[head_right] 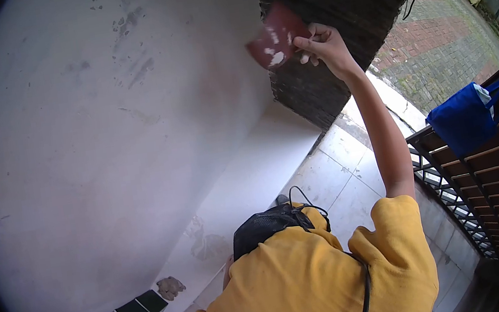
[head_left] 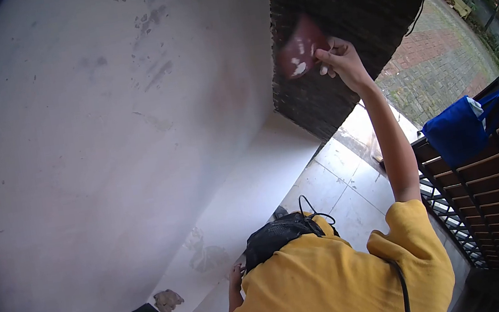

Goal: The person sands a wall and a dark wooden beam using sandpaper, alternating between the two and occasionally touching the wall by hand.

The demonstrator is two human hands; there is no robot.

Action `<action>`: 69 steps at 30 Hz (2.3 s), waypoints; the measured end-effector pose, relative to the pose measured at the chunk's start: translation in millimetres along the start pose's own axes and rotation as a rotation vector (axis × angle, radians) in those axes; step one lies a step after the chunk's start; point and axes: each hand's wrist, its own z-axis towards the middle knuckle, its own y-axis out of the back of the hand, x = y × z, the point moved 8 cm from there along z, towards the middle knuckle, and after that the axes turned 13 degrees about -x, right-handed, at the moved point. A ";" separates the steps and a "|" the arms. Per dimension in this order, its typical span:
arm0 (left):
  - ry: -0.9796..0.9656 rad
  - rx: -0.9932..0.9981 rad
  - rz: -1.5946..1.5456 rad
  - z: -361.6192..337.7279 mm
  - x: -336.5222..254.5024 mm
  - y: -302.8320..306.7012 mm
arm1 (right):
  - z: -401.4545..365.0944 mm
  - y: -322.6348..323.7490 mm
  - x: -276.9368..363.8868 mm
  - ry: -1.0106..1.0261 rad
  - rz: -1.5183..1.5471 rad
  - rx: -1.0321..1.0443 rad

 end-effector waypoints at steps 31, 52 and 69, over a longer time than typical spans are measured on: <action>0.317 -0.141 -0.008 -74.5 37.3 18.9 | 23.0 30.2 17.5 0.421 -1.020 -0.215; -0.156 -0.366 -0.145 -52.3 -134.2 66.4 | -94.1 -321.0 101.9 1.242 0.310 -0.330; 0.258 -0.170 0.022 -89.6 47.3 184.3 | -147.9 -452.3 216.0 0.948 -0.244 -0.477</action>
